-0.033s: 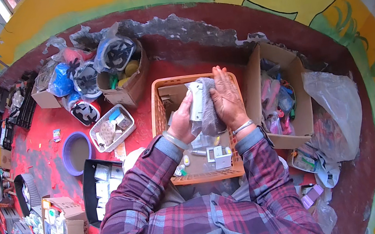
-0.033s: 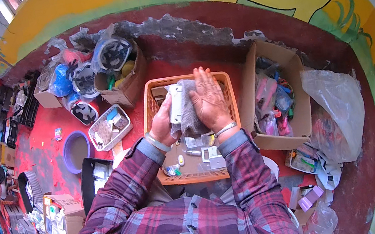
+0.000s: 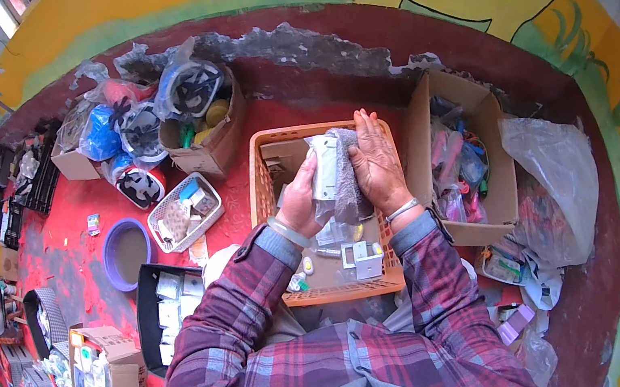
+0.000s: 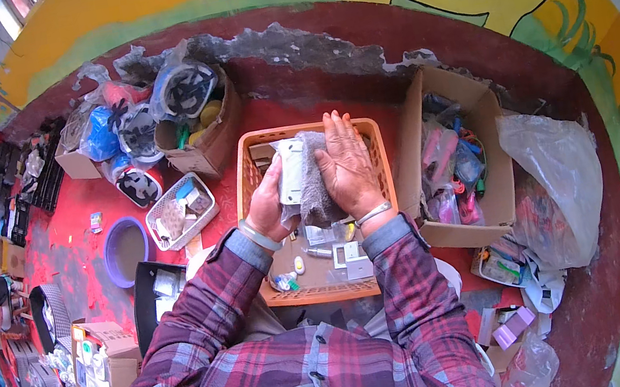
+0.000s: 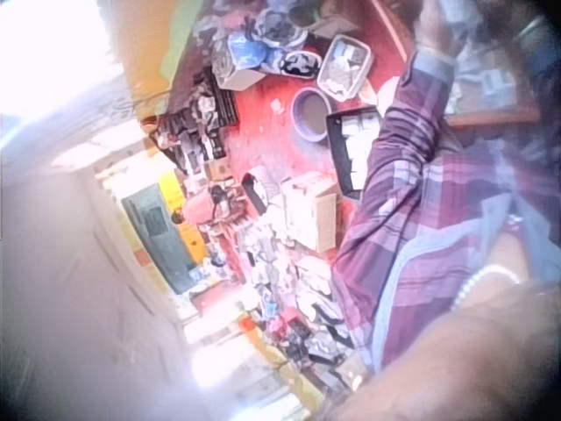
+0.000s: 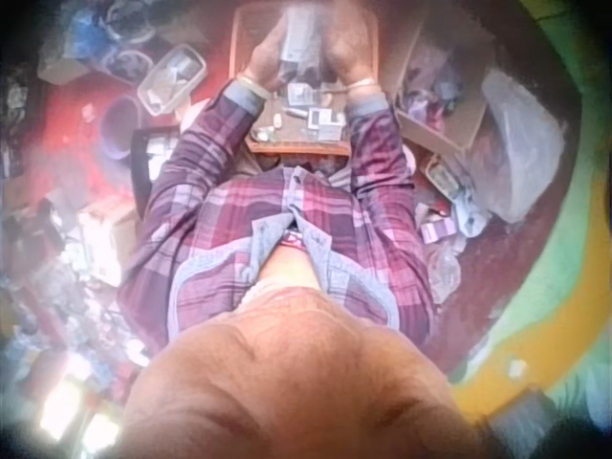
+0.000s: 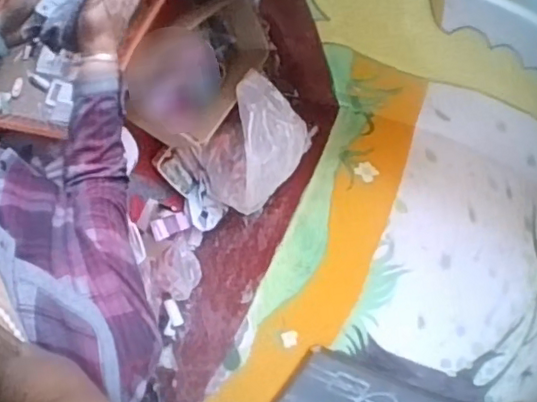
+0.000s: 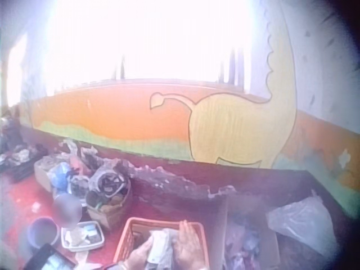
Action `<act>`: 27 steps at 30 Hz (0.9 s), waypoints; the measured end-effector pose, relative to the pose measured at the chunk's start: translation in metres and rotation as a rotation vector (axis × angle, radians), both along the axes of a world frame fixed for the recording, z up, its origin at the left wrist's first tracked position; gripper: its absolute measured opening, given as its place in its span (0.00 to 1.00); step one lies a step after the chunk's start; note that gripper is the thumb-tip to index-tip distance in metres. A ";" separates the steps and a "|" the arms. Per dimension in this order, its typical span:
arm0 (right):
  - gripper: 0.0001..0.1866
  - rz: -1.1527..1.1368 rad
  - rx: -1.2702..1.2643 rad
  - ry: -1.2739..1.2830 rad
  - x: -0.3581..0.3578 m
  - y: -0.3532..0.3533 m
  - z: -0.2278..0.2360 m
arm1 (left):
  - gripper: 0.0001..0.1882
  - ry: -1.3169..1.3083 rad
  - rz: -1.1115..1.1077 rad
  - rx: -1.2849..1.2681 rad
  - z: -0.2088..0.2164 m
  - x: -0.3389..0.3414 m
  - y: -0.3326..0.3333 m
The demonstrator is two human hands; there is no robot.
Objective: The person wipes small white rectangular electronic components with a cloth, handling them one at a time from an orange basket and placing them into a black tray on the floor.
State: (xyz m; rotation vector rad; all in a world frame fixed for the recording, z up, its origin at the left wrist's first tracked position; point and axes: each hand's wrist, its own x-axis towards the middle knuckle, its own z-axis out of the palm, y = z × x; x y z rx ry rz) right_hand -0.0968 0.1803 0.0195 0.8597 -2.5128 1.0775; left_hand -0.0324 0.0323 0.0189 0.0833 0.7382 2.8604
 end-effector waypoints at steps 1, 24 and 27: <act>0.33 -0.005 0.012 0.026 0.002 -0.002 -0.001 | 0.26 -0.032 -0.018 0.031 -0.002 -0.003 -0.002; 0.23 -0.005 -0.607 -0.300 0.002 -0.001 -0.001 | 0.29 0.064 -0.094 -0.108 -0.005 0.000 -0.001; 0.26 -0.058 -0.631 -0.462 -0.014 0.019 -0.010 | 0.32 0.142 -0.080 -0.086 0.006 0.003 -0.008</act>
